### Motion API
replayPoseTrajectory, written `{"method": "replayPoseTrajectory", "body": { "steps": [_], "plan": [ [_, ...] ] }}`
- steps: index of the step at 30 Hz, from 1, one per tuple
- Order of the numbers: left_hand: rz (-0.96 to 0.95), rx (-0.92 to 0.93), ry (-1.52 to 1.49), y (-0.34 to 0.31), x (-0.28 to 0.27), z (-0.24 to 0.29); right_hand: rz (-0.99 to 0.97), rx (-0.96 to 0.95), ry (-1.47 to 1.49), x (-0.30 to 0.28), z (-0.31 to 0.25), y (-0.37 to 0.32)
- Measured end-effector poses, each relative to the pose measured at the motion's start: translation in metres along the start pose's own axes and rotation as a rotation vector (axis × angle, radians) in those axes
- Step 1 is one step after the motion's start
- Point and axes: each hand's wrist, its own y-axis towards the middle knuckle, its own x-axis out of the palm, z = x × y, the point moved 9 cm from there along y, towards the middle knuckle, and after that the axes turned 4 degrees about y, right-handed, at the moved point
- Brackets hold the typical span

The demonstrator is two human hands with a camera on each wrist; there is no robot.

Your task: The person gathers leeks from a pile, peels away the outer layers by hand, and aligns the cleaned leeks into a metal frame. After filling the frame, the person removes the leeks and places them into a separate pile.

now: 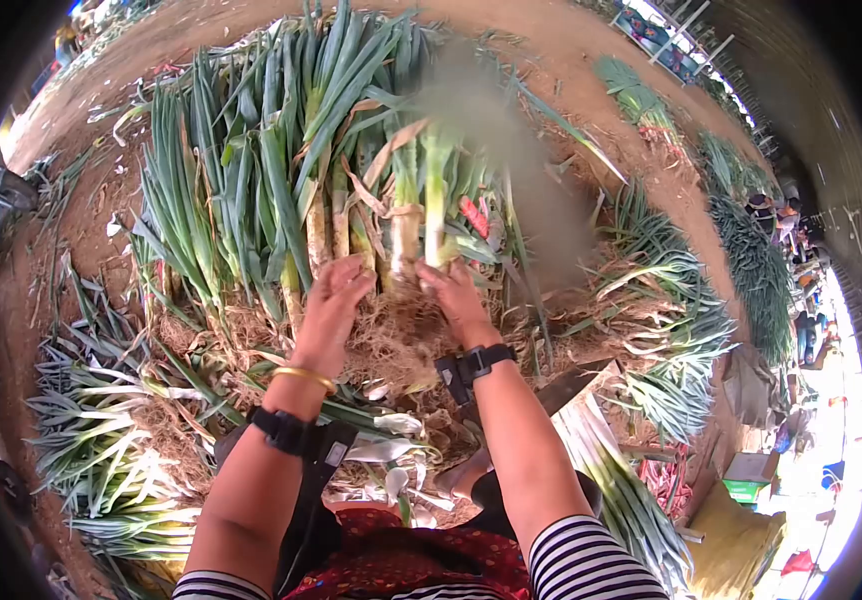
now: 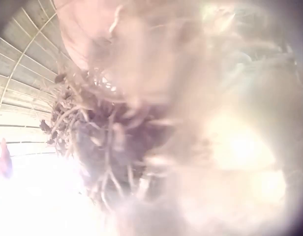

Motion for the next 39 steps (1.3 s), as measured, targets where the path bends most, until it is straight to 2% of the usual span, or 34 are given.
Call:
{"method": "replayPoseTrajectory", "body": {
  "steps": [1, 3, 4, 5, 7, 8, 9, 11, 13, 15, 17, 20, 23, 25, 28, 30, 32, 33, 35, 37, 39],
  "plan": [
    [0.016, -0.025, 0.051, 0.001, 0.007, -0.013, -0.049, -0.044, 0.049, 0.017, -0.018, -0.014],
    [-0.124, -0.072, 0.057, 0.003, 0.029, -0.035, -0.149, -0.149, 0.125, 0.039, -0.042, -0.032],
    [-0.092, -0.136, 0.013, 0.001, 0.03, -0.042, -0.186, -0.191, 0.095, 0.045, -0.05, -0.036],
    [-0.146, -0.136, -0.073, 0.002, 0.031, -0.045, -0.22, -0.231, 0.067, 0.049, -0.058, -0.04],
    [-0.122, -0.189, 0.001, 0.012, 0.024, -0.059, -0.2, -0.242, 0.019, 0.042, -0.066, -0.054],
    [-0.153, -0.141, 0.018, 0.015, 0.024, -0.06, -0.185, -0.241, 0.0, 0.035, -0.068, -0.064],
    [-0.097, -0.178, 0.004, 0.005, 0.024, -0.049, -0.17, -0.24, -0.018, 0.029, -0.068, -0.074],
    [-0.124, -0.117, 0.023, 0.005, 0.022, -0.043, -0.168, -0.24, 0.038, 0.014, -0.068, -0.094],
    [-0.1, -0.063, -0.001, 0.008, 0.02, -0.039, -0.298, -0.064, 0.395, 0.015, -0.072, -0.123],
    [-0.08, -0.011, -0.016, 0.005, 0.019, -0.035, -0.243, -0.1, 0.457, 0.008, -0.089, -0.143],
    [-0.101, 0.041, 0.038, 0.0, 0.018, -0.024, -0.281, -0.14, 0.513, 0.002, -0.103, -0.154],
    [-0.091, 0.004, 0.024, -0.001, 0.007, -0.022, -0.25, -0.249, 0.425, -0.009, -0.123, -0.161],
    [-0.055, -0.031, 0.017, -0.014, -0.001, -0.004, -0.218, -0.284, 0.259, -0.016, -0.13, -0.14],
    [-0.013, -0.001, -0.04, -0.011, -0.014, 0.001, -0.211, -0.287, 0.107, -0.016, -0.123, -0.107],
    [0.009, -0.002, -0.075, -0.006, -0.023, 0.005, -0.115, -0.196, -0.064, -0.02, -0.096, -0.047],
    [0.024, 0.004, -0.106, -0.003, -0.028, 0.007, -0.11, -0.177, -0.094, -0.031, -0.048, 0.012],
    [0.027, 0.0, -0.131, -0.002, -0.029, 0.012, 0.071, -0.266, -0.391, -0.062, 0.006, 0.07],
    [0.023, 0.0, -0.157, -0.002, -0.029, 0.015, 0.062, -0.259, -0.391, -0.06, 0.021, 0.076],
    [0.042, -0.005, -0.145, -0.001, -0.029, 0.021, 0.337, -0.313, -0.961, -0.062, 0.035, 0.069],
    [0.024, 0.016, -0.191, 0.0, -0.029, 0.026, 0.422, -0.25, -0.869, -0.051, 0.051, 0.059],
    [0.03, 0.002, -0.183, -0.002, -0.027, 0.03, 0.375, -0.295, -0.655, -0.023, 0.058, 0.039]
  ]
}}
